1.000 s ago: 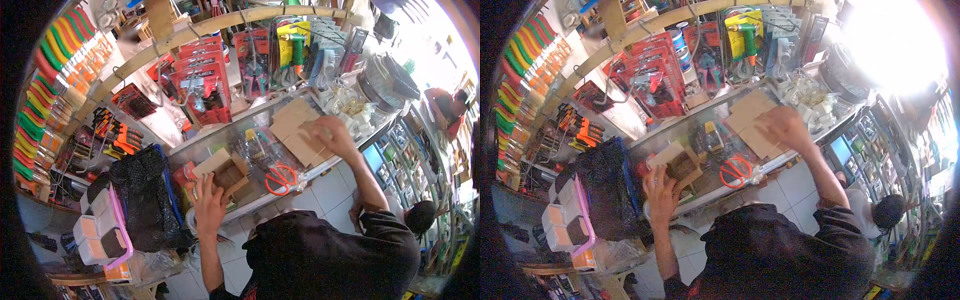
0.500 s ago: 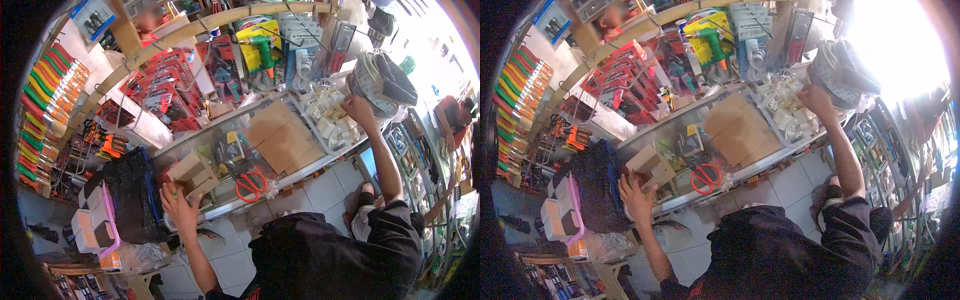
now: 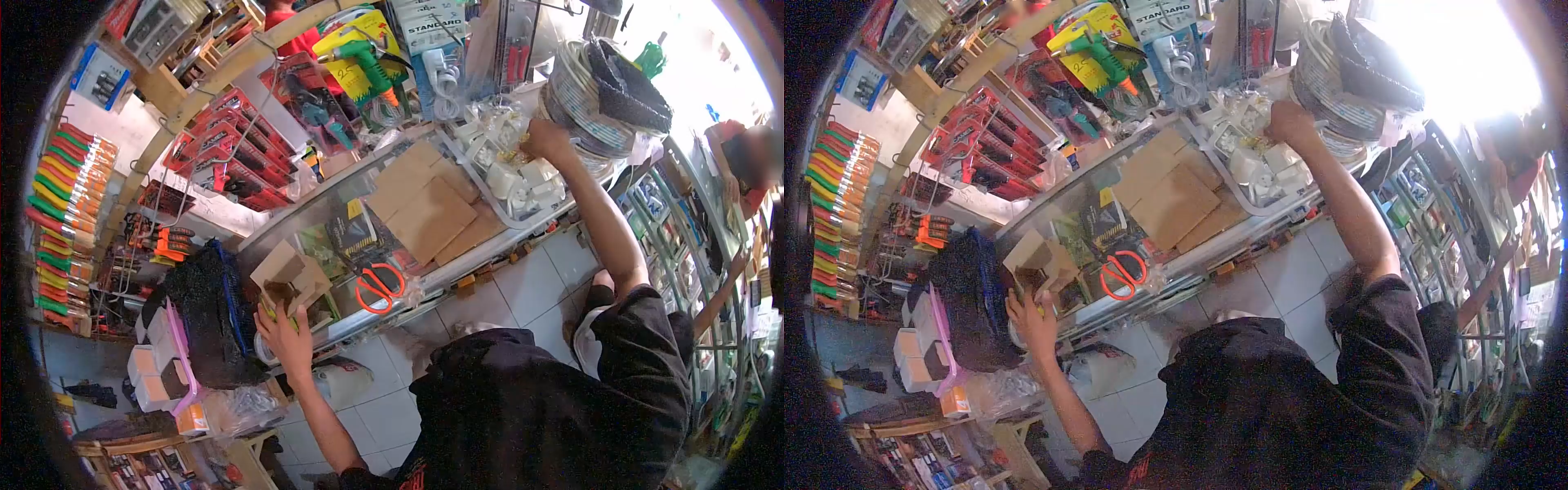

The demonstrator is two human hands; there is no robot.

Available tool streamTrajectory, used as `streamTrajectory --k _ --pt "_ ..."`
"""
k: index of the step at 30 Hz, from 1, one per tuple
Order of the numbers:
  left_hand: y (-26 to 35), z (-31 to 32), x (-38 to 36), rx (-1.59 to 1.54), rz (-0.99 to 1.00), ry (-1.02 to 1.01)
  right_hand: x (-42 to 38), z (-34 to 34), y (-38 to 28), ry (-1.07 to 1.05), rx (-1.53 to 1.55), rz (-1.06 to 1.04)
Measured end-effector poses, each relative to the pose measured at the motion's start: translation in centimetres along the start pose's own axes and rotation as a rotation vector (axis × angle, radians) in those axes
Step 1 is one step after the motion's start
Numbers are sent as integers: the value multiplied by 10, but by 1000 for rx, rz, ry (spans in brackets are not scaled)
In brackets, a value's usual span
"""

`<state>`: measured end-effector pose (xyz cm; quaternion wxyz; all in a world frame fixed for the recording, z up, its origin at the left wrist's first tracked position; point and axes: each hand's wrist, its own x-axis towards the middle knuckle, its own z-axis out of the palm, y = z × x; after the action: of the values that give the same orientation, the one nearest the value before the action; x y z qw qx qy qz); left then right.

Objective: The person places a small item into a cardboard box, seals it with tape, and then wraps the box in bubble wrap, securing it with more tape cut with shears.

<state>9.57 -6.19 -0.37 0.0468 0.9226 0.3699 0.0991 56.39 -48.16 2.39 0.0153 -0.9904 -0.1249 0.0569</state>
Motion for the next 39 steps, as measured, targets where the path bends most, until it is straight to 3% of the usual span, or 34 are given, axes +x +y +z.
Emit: streamTrajectory --k 3,8,15,18,21,24,30,36,39 --pt "0 0 0 -8 14 -10 4 0 2 43 4 15" --pt "-2 2 1 8 27 1 15 31 17 313 201 -120" --pt "-3 2 6 -4 86 43 -21 -1 -1 429 287 -212" --pt "-3 -4 8 48 216 88 -30 -12 -7 575 375 -218" --pt "-7 -15 15 153 478 94 -42 -27 -14 694 400 -176" --pt "-32 -13 28 -31 596 -135 -79 -50 -35 775 393 -198" --pt "-44 -17 32 -38 673 -41 -154 -70 -104 657 548 -208" --pt "-65 -5 37 -119 728 16 -193 -45 -191 616 625 -248" --pt "-74 8 37 -119 673 21 -216 -31 -228 486 766 -225"
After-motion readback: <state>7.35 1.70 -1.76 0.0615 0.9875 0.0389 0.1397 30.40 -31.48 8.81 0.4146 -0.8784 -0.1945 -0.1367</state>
